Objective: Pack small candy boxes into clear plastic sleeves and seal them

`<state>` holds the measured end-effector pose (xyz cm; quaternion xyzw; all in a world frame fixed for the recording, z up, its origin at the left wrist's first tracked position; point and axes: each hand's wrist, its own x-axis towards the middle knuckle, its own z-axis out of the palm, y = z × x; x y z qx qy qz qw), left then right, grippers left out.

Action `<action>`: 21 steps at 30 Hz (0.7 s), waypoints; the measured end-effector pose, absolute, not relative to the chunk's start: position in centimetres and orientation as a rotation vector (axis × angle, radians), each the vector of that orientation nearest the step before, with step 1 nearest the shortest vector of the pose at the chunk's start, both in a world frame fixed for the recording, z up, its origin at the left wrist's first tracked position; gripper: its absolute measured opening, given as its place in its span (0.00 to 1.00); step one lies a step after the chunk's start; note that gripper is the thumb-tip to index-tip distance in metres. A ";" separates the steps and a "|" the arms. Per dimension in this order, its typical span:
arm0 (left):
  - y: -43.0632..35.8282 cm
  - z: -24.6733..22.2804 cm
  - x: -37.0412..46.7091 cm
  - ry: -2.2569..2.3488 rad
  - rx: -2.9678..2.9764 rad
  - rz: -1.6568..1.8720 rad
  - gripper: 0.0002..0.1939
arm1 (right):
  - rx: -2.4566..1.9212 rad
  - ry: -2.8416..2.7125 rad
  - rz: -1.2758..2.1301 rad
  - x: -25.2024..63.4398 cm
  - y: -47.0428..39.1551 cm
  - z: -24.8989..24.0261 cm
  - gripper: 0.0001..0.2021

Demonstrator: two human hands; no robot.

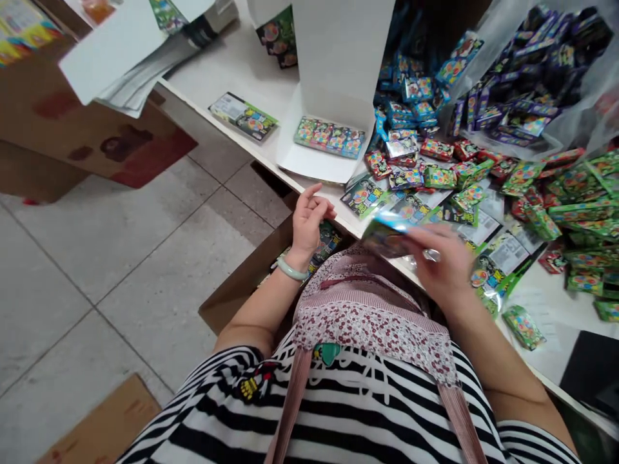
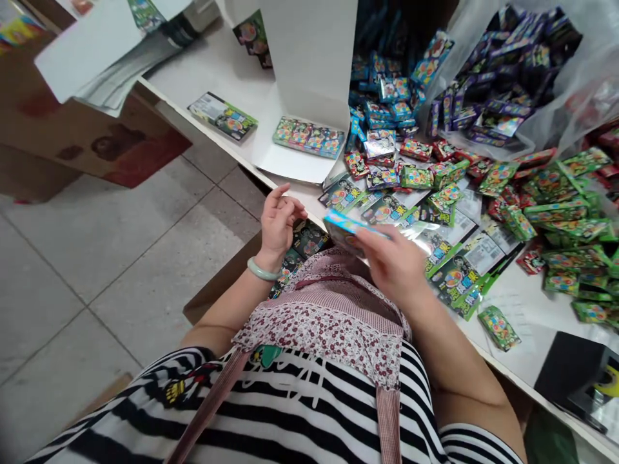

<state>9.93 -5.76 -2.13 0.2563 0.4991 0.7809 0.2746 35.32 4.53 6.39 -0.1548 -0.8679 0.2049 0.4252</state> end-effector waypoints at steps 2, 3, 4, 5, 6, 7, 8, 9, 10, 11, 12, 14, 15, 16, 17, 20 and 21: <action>-5.7 -2.3 10.2 1.335 0.703 2.086 0.24 | -0.335 -2.214 0.423 33.8 4.0 6.2 0.19; -5.6 -2.3 10.3 1.331 0.723 2.076 0.23 | -0.321 -2.217 0.402 33.2 3.9 6.3 0.20; -5.6 -2.3 10.3 1.330 0.749 2.064 0.23 | -0.322 -2.224 0.406 32.9 3.8 6.6 0.20; -5.5 -2.2 10.4 1.331 0.777 2.052 0.22 | -0.323 -2.227 0.422 32.9 3.7 6.9 0.21; -5.4 -2.2 10.4 1.336 0.805 2.042 0.22 | -0.312 -2.208 0.436 33.1 3.7 7.4 0.21; -5.4 -2.1 10.4 1.344 0.830 2.033 0.22 | -0.308 -2.177 0.444 33.4 3.6 7.8 0.22; -5.3 -2.0 10.5 1.351 0.853 2.028 0.21 | -0.316 -2.131 0.434 33.7 3.6 8.2 0.23; -5.3 -2.0 10.5 1.353 0.874 2.028 0.21 | -0.334 -2.083 0.410 34.0 3.6 8.5 0.23; -5.2 -1.9 10.6 1.350 0.897 2.029 0.21 | -0.353 -2.046 0.382 34.2 3.6 8.5 0.23; -5.1 -1.8 10.7 1.346 0.921 2.029 0.21 | -0.363 -2.040 0.365 34.3 3.6 8.4 0.22; -5.1 -1.8 10.8 1.343 0.947 2.023 0.21 | -0.364 -2.064 0.364 34.2 3.7 8.1 0.21; -4.9 -1.6 11.2 1.346 1.004 1.995 0.20 | -0.358 -2.142 0.396 33.7 4.1 7.2 0.20; -4.9 -1.4 11.4 1.353 1.039 1.974 0.20 | -0.362 -2.173 0.426 33.5 4.3 6.7 0.19; -4.8 -1.2 11.6 1.358 1.084 1.952 0.19 | -0.371 -2.184 0.455 33.2 4.6 6.3 0.19; -4.6 -0.9 11.8 1.362 1.137 1.932 0.19 | -0.385 -2.178 0.481 33.0 4.8 6.0 0.19; -3.9 0.2 12.4 1.338 1.358 1.918 0.21 | -0.390 -2.146 0.551 32.9 5.4 5.8 0.18; -3.6 0.6 12.6 1.308 1.443 1.910 0.23 | -0.390 -2.140 0.573 32.9 5.5 5.9 0.17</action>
